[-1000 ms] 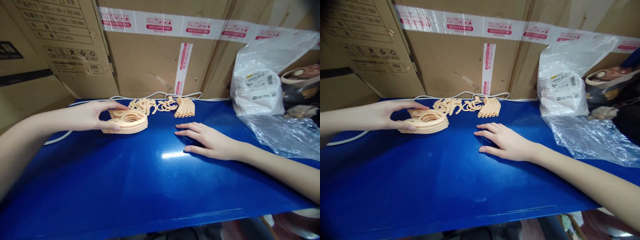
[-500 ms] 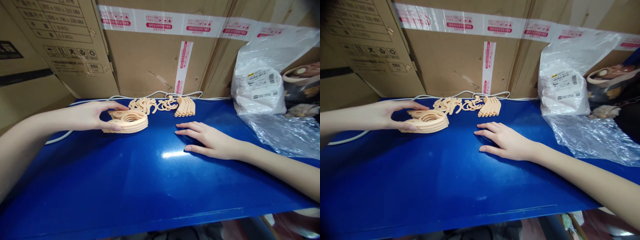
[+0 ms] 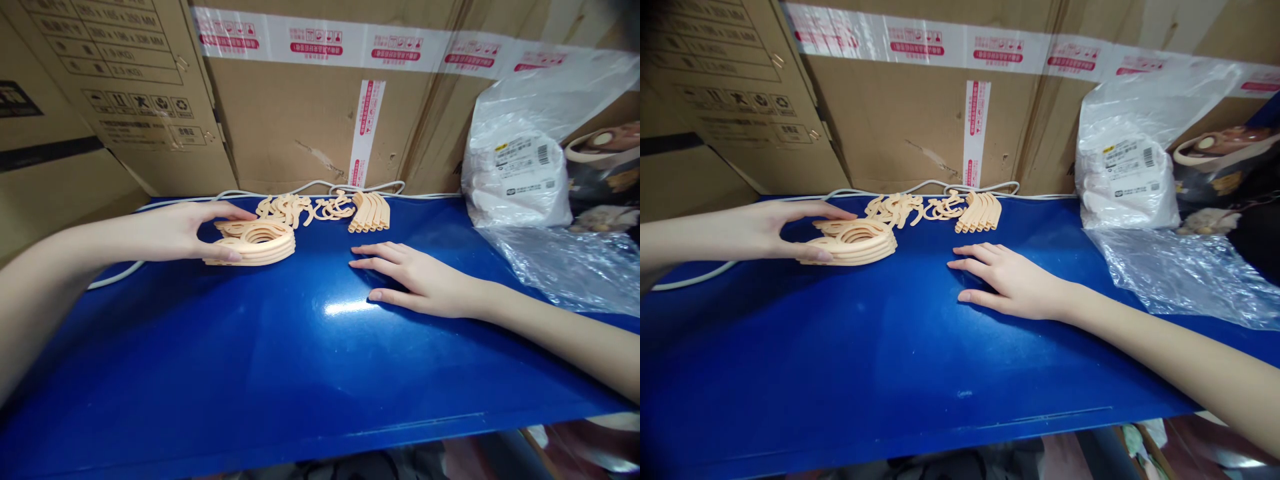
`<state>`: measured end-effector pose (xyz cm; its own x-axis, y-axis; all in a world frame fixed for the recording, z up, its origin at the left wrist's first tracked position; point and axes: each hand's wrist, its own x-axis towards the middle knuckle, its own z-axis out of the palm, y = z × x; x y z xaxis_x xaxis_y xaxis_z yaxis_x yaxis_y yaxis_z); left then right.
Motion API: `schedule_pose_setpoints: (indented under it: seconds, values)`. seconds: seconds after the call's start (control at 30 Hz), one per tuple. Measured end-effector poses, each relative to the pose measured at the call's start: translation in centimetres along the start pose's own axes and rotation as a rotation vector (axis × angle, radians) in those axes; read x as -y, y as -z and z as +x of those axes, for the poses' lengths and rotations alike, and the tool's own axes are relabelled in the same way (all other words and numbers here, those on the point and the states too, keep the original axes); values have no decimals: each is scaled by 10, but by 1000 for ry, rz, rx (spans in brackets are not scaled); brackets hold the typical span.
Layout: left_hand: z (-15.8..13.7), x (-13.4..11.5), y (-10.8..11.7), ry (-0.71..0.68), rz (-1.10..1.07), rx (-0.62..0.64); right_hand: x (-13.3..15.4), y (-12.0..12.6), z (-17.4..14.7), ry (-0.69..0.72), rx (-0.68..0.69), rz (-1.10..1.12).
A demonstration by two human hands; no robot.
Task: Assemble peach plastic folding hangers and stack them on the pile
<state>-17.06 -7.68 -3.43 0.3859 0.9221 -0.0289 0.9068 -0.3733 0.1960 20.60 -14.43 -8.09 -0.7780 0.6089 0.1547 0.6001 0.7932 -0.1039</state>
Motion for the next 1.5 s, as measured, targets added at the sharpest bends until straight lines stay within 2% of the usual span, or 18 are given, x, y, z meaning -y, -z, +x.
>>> schedule_pose_setpoints:
  seconds: [0.53, 0.7, 0.77, 0.9, 1.17, 1.5]
  values:
    - [-3, 3, 3, 20, -27, 36, 1, 1, 0, 1, -11, 26]
    - [-3, 20, 10, -20, -180, -67, 1, 1, 1, -1, -7, 25]
    - [-1, 30, 12, -33, -176, -92, 2, 1, 1, -1, -4, 23]
    - [3, 43, 10, -35, -94, -17, 2, 1, 1, 1, -3, 15]
    - [5, 33, 5, -5, -58, -4, 3, 1, 1, 1, -9, 20]
    - [7, 34, 4, -5, -34, -14, 3, 1, 1, 2, -24, 36]
